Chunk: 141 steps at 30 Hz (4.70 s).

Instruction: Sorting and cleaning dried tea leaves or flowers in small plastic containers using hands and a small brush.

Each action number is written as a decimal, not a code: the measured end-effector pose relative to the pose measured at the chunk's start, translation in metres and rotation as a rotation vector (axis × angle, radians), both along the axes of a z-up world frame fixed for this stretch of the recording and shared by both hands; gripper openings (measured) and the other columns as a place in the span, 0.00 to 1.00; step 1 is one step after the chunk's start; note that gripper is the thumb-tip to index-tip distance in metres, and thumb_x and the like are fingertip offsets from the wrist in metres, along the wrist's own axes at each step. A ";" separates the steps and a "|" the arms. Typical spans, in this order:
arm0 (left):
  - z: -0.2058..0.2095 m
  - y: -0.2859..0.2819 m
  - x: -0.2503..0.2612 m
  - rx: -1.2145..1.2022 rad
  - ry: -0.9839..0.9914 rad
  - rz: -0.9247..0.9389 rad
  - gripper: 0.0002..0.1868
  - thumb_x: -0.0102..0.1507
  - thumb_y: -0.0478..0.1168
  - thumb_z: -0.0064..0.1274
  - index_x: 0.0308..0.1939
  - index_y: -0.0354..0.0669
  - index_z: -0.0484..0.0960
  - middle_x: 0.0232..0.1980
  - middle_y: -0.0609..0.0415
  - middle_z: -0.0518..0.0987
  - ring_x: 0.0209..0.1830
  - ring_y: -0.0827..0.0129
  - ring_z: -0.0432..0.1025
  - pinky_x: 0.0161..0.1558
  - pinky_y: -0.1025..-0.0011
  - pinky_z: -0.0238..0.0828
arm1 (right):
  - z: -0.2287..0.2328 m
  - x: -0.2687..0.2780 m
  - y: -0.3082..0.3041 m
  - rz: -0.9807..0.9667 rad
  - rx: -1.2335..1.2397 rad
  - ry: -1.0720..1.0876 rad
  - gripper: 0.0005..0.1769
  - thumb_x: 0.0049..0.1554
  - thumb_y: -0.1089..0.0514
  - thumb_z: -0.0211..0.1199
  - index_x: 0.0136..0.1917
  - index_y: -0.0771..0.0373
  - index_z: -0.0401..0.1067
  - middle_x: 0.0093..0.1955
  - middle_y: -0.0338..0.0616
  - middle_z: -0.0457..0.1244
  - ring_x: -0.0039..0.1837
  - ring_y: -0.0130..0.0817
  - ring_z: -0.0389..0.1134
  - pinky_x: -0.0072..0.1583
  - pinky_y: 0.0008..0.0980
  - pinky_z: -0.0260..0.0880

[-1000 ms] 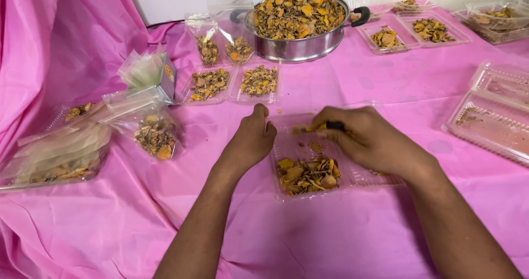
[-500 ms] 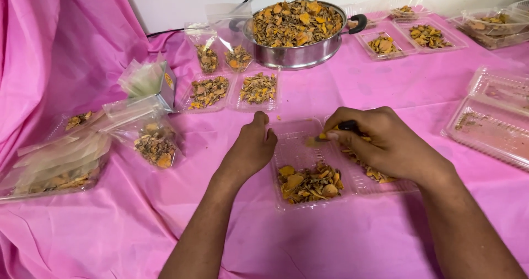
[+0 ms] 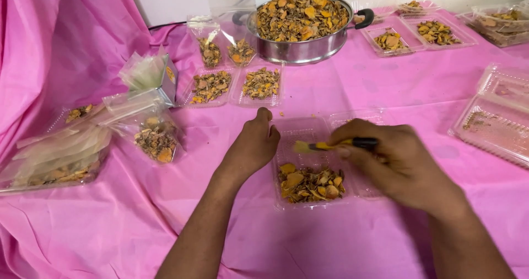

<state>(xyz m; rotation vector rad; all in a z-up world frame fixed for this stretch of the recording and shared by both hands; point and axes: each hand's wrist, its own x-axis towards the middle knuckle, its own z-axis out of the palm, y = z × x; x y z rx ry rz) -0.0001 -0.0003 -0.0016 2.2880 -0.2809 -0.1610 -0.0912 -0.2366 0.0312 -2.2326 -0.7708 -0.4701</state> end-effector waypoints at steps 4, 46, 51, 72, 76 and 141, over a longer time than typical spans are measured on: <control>0.000 -0.001 -0.003 0.024 -0.004 0.004 0.06 0.69 0.38 0.33 0.46 0.41 0.64 0.29 0.53 0.69 0.25 0.68 0.58 0.28 0.63 0.50 | -0.009 0.000 0.024 0.072 -0.057 0.241 0.13 0.62 0.49 0.54 0.54 0.52 0.76 0.42 0.34 0.76 0.40 0.26 0.81 0.44 0.26 0.76; -0.001 0.000 -0.003 -0.001 -0.051 -0.042 0.03 0.67 0.35 0.40 0.38 0.43 0.63 0.32 0.51 0.75 0.29 0.64 0.66 0.30 0.64 0.57 | -0.028 -0.006 0.034 0.230 -0.200 0.160 0.10 0.61 0.58 0.57 0.53 0.52 0.78 0.46 0.37 0.63 0.44 0.35 0.71 0.46 0.32 0.68; -0.006 0.001 -0.001 0.003 -0.059 -0.034 0.06 0.69 0.37 0.42 0.38 0.44 0.62 0.32 0.52 0.74 0.29 0.65 0.64 0.29 0.64 0.55 | -0.028 -0.006 0.031 0.232 -0.160 0.083 0.09 0.64 0.55 0.55 0.51 0.56 0.76 0.45 0.38 0.63 0.46 0.36 0.69 0.49 0.32 0.67; 0.025 -0.031 -0.014 -0.650 0.095 -0.673 0.05 0.70 0.38 0.50 0.44 0.45 0.82 0.42 0.63 0.77 0.46 0.79 0.69 0.53 0.76 0.65 | -0.016 0.006 -0.009 -0.063 0.283 -0.276 0.07 0.59 0.67 0.65 0.52 0.64 0.76 0.49 0.45 0.72 0.49 0.31 0.74 0.53 0.25 0.73; 0.012 -0.025 -0.018 -0.673 0.053 -0.646 0.06 0.70 0.36 0.48 0.45 0.44 0.82 0.45 0.62 0.79 0.47 0.78 0.70 0.52 0.77 0.65 | -0.021 0.007 -0.003 -0.028 0.263 -0.251 0.07 0.58 0.69 0.64 0.51 0.64 0.76 0.49 0.45 0.72 0.49 0.32 0.75 0.53 0.26 0.74; -0.015 -0.019 -0.016 -0.633 -0.218 -0.036 0.18 0.70 0.30 0.47 0.27 0.51 0.65 0.25 0.66 0.58 0.26 0.79 0.50 0.28 0.77 0.46 | -0.026 -0.030 0.033 -0.121 0.440 -0.277 0.07 0.61 0.63 0.56 0.52 0.66 0.72 0.38 0.41 0.68 0.26 0.21 0.59 0.27 0.21 0.58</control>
